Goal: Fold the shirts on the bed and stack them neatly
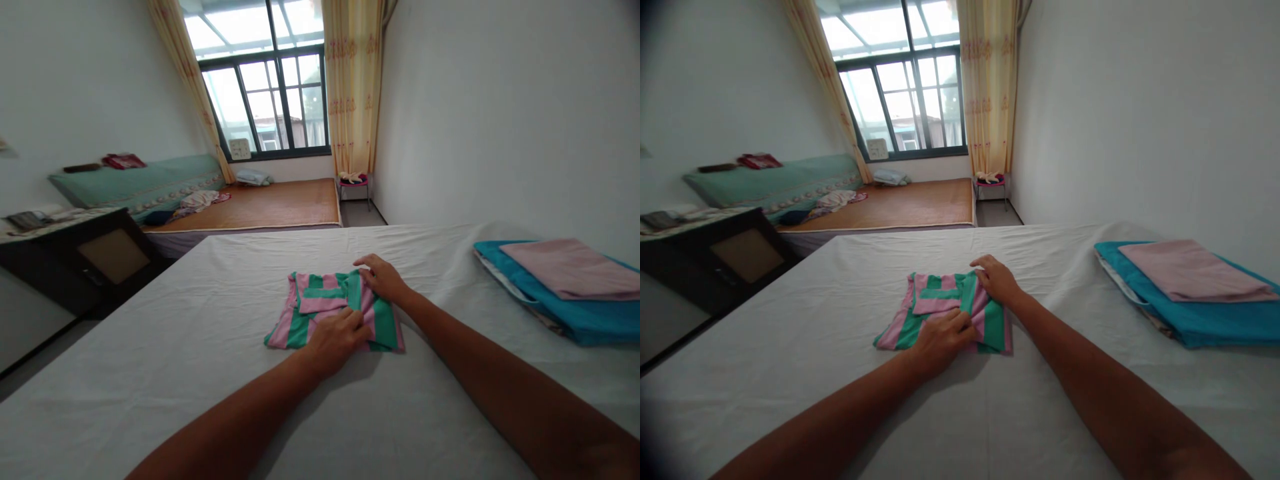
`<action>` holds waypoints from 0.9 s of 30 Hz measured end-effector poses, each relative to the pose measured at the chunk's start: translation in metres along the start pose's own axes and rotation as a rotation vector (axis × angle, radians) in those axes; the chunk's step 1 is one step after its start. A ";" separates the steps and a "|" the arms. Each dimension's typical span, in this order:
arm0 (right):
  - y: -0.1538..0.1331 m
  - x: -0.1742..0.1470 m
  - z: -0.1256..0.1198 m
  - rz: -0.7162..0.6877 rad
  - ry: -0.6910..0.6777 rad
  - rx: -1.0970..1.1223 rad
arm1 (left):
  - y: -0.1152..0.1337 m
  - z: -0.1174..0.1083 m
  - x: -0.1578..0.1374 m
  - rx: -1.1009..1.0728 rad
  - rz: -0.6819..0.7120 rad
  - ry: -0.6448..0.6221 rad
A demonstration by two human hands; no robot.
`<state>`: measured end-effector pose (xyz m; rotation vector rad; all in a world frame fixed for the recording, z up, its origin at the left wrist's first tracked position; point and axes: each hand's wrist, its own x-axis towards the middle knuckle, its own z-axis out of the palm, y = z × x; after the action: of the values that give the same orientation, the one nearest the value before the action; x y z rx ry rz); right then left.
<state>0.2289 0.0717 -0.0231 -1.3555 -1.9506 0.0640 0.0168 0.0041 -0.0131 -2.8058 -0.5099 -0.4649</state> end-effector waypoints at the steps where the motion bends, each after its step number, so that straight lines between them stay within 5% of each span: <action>1: -0.001 -0.002 0.000 -0.011 -0.025 -0.015 | 0.002 0.001 0.002 -0.007 0.016 0.000; 6: 0.003 -0.008 0.005 0.112 -0.108 -0.129 | 0.009 0.005 0.004 -0.017 0.030 0.006; 10: 0.009 0.000 -0.010 0.128 -0.175 0.004 | 0.006 0.004 -0.001 -0.022 0.008 0.017; 21: 0.005 0.007 -0.016 0.296 -0.044 0.102 | 0.010 -0.009 -0.001 -0.155 -0.064 0.019; 24: -0.004 0.007 -0.026 0.252 -0.010 0.078 | 0.006 -0.016 -0.003 -0.242 -0.109 0.052; 27: -0.011 -0.001 -0.023 0.074 -0.164 0.023 | 0.004 -0.013 -0.001 -0.278 -0.162 0.055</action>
<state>0.2339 0.0583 -0.0026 -1.4454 -2.0267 0.2390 0.0137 -0.0035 -0.0019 -3.0163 -0.7152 -0.6928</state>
